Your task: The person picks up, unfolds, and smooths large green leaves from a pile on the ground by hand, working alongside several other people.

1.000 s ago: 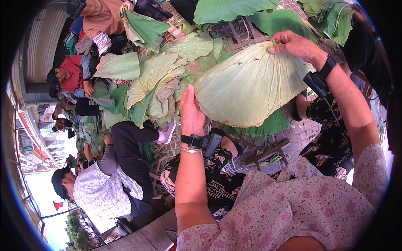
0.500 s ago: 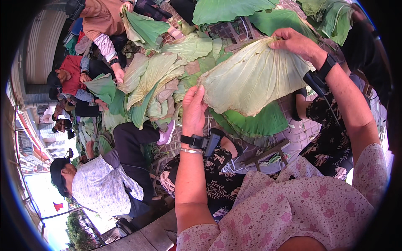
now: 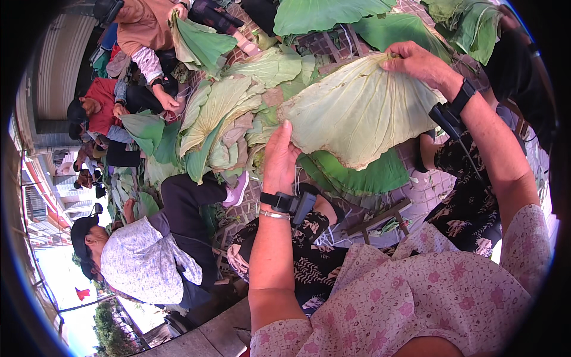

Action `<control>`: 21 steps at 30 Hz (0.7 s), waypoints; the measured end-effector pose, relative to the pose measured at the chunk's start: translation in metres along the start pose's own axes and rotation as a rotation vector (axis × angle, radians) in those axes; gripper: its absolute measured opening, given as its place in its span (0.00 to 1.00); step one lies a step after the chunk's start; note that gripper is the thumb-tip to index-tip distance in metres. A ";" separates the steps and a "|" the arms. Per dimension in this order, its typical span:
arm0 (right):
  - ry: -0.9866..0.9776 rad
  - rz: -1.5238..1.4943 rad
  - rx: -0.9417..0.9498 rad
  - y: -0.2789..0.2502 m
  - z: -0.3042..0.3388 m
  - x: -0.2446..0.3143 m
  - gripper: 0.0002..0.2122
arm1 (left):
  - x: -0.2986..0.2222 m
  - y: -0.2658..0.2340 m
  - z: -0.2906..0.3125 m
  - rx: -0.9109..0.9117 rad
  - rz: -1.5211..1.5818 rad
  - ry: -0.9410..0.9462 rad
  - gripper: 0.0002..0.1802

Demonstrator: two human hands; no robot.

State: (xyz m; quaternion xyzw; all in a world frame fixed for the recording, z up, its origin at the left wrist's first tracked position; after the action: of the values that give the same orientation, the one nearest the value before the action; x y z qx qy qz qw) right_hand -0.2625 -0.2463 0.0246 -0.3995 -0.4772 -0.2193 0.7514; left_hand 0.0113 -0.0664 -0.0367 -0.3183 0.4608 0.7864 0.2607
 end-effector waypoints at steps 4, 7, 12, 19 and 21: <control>0.004 -0.012 -0.047 -0.003 0.000 0.002 0.07 | 0.016 0.003 -0.002 0.106 -0.262 -0.052 0.16; -0.004 0.027 -0.039 -0.006 0.000 0.002 0.07 | 0.021 -0.007 -0.006 0.093 -0.354 -0.024 0.15; 0.001 0.025 -0.025 -0.002 -0.002 0.001 0.07 | 0.017 -0.030 -0.013 -0.065 -0.250 0.076 0.13; 0.033 -0.087 -0.011 -0.002 0.005 0.010 0.07 | 0.012 0.003 -0.005 0.060 -0.237 0.169 0.09; 0.038 -0.090 -0.020 0.000 0.003 0.015 0.07 | 0.015 -0.007 -0.008 0.052 -0.258 0.152 0.08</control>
State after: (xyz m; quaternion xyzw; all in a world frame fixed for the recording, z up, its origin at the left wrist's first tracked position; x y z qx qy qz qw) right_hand -0.2580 -0.2430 0.0387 -0.3807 -0.4782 -0.2652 0.7457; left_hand 0.0083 -0.0684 -0.0547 -0.4267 0.4548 0.7077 0.3319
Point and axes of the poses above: each hand's wrist, its own z-axis away from the middle knuckle, its own y-axis out of the palm, x = y × z, the point moved 8 cm from there along -z, towards the middle knuckle, and after that the axes turned 6 degrees about z, right-handed, at the moved point
